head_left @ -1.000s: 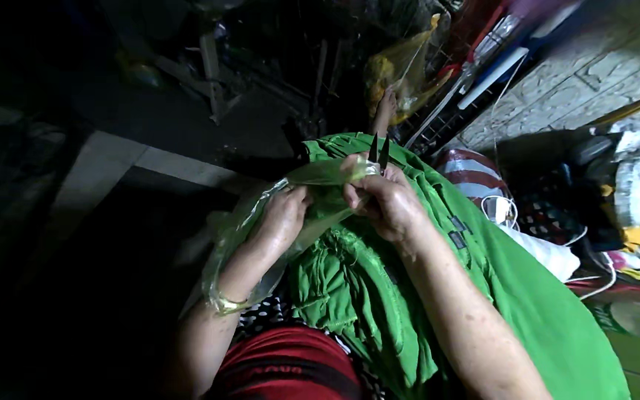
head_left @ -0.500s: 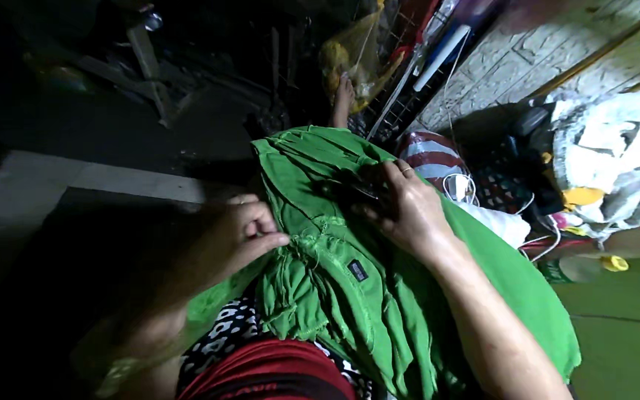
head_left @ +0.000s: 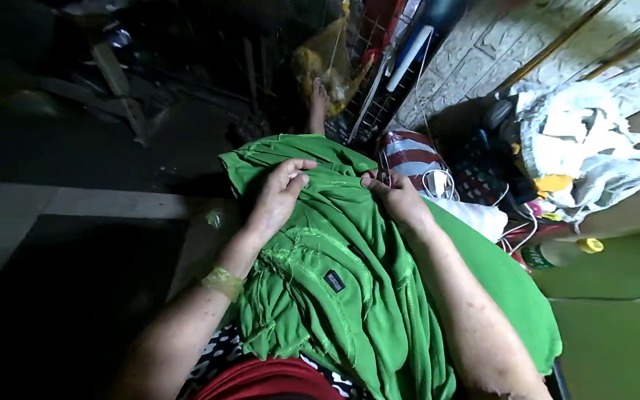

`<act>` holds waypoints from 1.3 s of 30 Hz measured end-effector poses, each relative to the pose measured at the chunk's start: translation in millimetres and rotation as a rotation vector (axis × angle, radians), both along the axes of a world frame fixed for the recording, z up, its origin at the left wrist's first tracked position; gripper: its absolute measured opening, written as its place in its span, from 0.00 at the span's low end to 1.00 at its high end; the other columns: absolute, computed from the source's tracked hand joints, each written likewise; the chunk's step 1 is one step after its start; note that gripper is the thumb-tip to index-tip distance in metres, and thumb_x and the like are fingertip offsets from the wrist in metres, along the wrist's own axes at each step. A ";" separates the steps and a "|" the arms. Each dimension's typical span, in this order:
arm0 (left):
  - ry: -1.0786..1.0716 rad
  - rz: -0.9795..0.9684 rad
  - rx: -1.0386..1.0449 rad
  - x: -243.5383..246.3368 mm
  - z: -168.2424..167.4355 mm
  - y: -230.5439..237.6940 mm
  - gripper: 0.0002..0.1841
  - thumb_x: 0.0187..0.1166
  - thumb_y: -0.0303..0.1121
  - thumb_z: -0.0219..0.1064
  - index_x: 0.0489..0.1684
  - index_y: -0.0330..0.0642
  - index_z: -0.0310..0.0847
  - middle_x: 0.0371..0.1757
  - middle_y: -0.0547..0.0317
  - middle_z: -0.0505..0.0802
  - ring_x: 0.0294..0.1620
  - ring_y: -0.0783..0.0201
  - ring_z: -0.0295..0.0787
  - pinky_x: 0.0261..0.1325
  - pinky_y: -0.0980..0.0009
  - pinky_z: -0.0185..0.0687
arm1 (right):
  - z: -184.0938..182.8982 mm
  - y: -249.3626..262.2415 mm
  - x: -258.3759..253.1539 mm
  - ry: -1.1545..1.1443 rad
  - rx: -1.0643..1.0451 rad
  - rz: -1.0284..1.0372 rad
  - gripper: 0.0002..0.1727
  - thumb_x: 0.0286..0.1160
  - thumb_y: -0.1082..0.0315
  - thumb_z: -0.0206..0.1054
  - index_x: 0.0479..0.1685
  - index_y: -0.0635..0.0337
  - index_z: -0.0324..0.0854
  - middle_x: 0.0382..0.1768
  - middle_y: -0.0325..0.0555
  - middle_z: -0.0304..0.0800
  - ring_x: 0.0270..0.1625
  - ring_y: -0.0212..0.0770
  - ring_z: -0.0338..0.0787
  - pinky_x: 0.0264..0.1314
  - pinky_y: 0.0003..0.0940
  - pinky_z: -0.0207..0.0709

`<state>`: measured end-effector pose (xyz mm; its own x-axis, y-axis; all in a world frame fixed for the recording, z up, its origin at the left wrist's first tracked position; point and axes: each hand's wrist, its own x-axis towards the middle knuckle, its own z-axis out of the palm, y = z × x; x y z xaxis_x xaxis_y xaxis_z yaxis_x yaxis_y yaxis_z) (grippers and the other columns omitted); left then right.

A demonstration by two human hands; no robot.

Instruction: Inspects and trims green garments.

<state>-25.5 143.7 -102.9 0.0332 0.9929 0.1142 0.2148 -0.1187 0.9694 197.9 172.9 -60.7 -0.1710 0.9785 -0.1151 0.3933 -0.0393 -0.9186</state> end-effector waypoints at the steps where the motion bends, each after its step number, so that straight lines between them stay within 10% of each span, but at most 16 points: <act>1: -0.026 0.019 0.037 0.2 -7.1 5.0 0.15 0.90 0.29 0.53 0.68 0.37 0.79 0.52 0.54 0.90 0.51 0.71 0.84 0.59 0.69 0.78 | -1.4 -0.1 0.1 0.014 0.001 0.008 0.06 0.86 0.68 0.62 0.43 0.58 0.83 0.29 0.33 0.81 0.30 0.23 0.80 0.37 0.22 0.77; 9: 0.210 0.059 0.228 7.7 -2.1 -6.9 0.13 0.86 0.37 0.66 0.56 0.37 0.87 0.53 0.48 0.88 0.47 0.57 0.83 0.51 0.59 0.78 | -1.6 -3.4 -0.9 0.024 0.073 0.040 0.07 0.86 0.68 0.62 0.40 0.57 0.83 0.27 0.30 0.81 0.29 0.20 0.79 0.35 0.18 0.75; 11: 0.268 0.082 0.348 8.6 -1.6 -5.7 0.13 0.86 0.37 0.65 0.51 0.36 0.89 0.59 0.45 0.88 0.59 0.51 0.84 0.64 0.53 0.77 | -1.6 -4.7 -2.9 -0.019 0.157 0.072 0.06 0.86 0.68 0.62 0.40 0.57 0.83 0.27 0.28 0.79 0.28 0.17 0.76 0.34 0.15 0.71; 18: -0.008 0.019 0.184 11.9 -15.1 20.2 0.11 0.88 0.34 0.60 0.53 0.36 0.84 0.43 0.60 0.89 0.45 0.77 0.83 0.53 0.75 0.78 | -12.6 -4.3 -15.1 -0.272 0.449 0.097 0.08 0.75 0.72 0.69 0.47 0.67 0.84 0.41 0.48 0.88 0.41 0.33 0.86 0.48 0.32 0.80; 24: -0.109 0.028 0.187 14.9 -17.1 17.3 0.12 0.85 0.29 0.61 0.61 0.36 0.82 0.56 0.56 0.91 0.50 0.76 0.88 0.58 0.76 0.83 | -1.4 -5.5 -30.2 -0.241 0.713 0.253 0.08 0.74 0.75 0.69 0.46 0.68 0.90 0.45 0.53 0.91 0.49 0.36 0.90 0.58 0.27 0.82; 35: -0.043 0.020 0.240 16.1 -14.5 -2.0 0.18 0.85 0.26 0.61 0.73 0.39 0.76 0.64 0.53 0.90 0.51 0.73 0.90 0.56 0.75 0.85 | -11.6 -16.6 -45.6 -0.471 0.681 0.265 0.08 0.69 0.80 0.68 0.45 0.70 0.87 0.42 0.60 0.89 0.43 0.56 0.92 0.42 0.54 0.84; 39: -0.131 0.011 0.259 16.5 -19.0 5.8 0.17 0.86 0.29 0.58 0.69 0.33 0.78 0.66 0.53 0.89 0.58 0.77 0.87 0.63 0.77 0.81 | -7.8 -8.6 -34.5 -0.212 0.428 0.254 0.10 0.82 0.76 0.57 0.49 0.71 0.83 0.42 0.46 0.88 0.45 0.29 0.86 0.53 0.28 0.79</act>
